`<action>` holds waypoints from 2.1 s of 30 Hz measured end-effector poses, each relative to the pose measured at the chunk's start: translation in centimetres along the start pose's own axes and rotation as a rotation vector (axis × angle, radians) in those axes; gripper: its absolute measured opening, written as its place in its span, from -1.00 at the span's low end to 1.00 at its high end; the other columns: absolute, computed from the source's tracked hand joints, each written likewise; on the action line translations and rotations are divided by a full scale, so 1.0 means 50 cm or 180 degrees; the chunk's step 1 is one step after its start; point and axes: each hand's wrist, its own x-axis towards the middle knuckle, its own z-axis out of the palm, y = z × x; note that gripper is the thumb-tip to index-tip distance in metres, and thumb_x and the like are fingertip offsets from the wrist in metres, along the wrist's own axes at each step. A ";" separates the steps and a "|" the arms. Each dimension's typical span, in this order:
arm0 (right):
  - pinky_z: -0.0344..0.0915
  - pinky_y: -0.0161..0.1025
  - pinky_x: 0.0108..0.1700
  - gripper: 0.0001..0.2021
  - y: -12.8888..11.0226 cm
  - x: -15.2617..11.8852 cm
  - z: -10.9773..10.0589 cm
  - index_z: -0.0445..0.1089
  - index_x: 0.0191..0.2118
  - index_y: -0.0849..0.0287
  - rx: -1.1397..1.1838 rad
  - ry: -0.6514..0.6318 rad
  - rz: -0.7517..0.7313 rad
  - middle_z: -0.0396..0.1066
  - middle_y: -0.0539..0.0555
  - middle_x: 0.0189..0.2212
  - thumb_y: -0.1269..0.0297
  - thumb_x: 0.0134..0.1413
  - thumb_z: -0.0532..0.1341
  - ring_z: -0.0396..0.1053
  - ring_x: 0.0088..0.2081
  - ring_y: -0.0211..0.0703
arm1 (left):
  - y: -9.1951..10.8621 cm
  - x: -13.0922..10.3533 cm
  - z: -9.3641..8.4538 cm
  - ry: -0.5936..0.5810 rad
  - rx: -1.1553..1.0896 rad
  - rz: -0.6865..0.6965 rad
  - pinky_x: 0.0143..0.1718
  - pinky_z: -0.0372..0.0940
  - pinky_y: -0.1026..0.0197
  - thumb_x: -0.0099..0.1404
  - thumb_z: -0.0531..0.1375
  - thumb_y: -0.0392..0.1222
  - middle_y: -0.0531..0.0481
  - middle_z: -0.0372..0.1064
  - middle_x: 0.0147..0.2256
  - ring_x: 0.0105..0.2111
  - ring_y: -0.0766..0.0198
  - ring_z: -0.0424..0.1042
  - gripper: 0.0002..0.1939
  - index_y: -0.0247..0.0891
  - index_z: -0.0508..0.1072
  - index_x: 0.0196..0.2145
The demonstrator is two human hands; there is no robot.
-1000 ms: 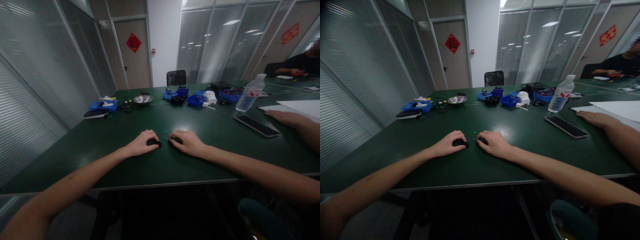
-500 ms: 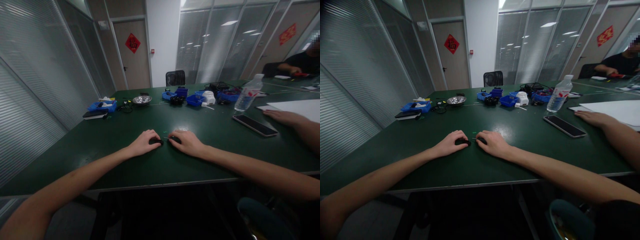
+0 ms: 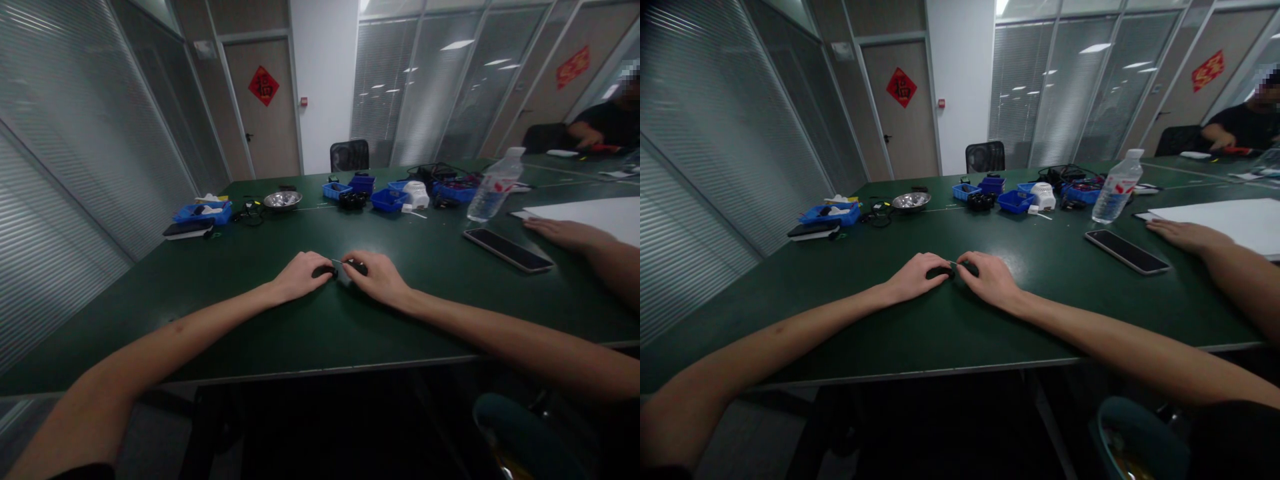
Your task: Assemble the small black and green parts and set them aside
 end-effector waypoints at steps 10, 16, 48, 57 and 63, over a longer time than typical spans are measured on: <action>0.37 -0.12 -0.15 -0.73 -0.002 -0.002 -0.002 0.56 0.04 0.10 -0.0007 -0.0134 -0.0086 0.63 0.10 -0.10 0.11 0.49 0.18 0.55 -0.18 -0.05 | -0.174 -0.203 -0.151 -0.0017 0.0833 -0.0836 0.23 0.27 -0.09 0.56 0.14 0.06 -0.20 0.57 0.12 0.12 -0.01 0.51 -0.56 -0.22 0.59 0.19; 0.39 -0.11 -0.13 -0.73 -0.007 -0.002 -0.002 0.55 0.04 0.11 0.0003 -0.0224 -0.0080 0.63 0.12 -0.08 0.11 0.49 0.17 0.54 -0.17 -0.04 | -0.303 -0.451 -0.330 0.0081 0.1300 -0.2129 0.20 0.30 0.03 0.43 0.16 0.20 -0.23 0.58 0.12 0.14 -0.08 0.51 -0.41 -0.34 0.62 0.11; 0.36 -0.13 -0.16 -0.74 0.001 -0.001 0.003 0.56 0.03 0.06 -0.0060 -0.0233 -0.0076 0.64 0.08 -0.10 0.10 0.48 0.18 0.55 -0.18 -0.04 | -0.371 -0.617 -0.430 -0.0155 0.1976 -0.3631 -0.10 0.33 0.23 0.35 0.05 0.25 -0.05 0.65 0.00 -0.05 0.01 0.57 -0.32 -0.23 0.65 0.13; 0.39 -0.10 -0.16 -0.72 -0.005 -0.002 -0.004 0.56 0.04 0.09 -0.0021 -0.0264 -0.0077 0.64 0.11 -0.08 0.10 0.48 0.16 0.55 -0.17 -0.03 | -0.386 -0.618 -0.427 0.0195 0.1815 -0.3799 -0.19 0.31 0.21 0.33 0.10 0.25 -0.02 0.68 -0.13 -0.10 -0.03 0.56 -0.39 -0.20 0.70 0.02; 0.39 -0.10 -0.15 -0.71 -0.005 -0.003 -0.003 0.56 0.04 0.10 -0.0001 -0.0256 -0.0092 0.64 0.12 -0.08 0.10 0.49 0.16 0.55 -0.16 -0.03 | -0.410 -0.636 -0.427 0.0355 0.1623 -0.3849 -0.15 0.34 0.19 0.36 0.15 0.21 -0.02 0.66 -0.07 -0.10 0.00 0.55 -0.44 -0.22 0.67 0.05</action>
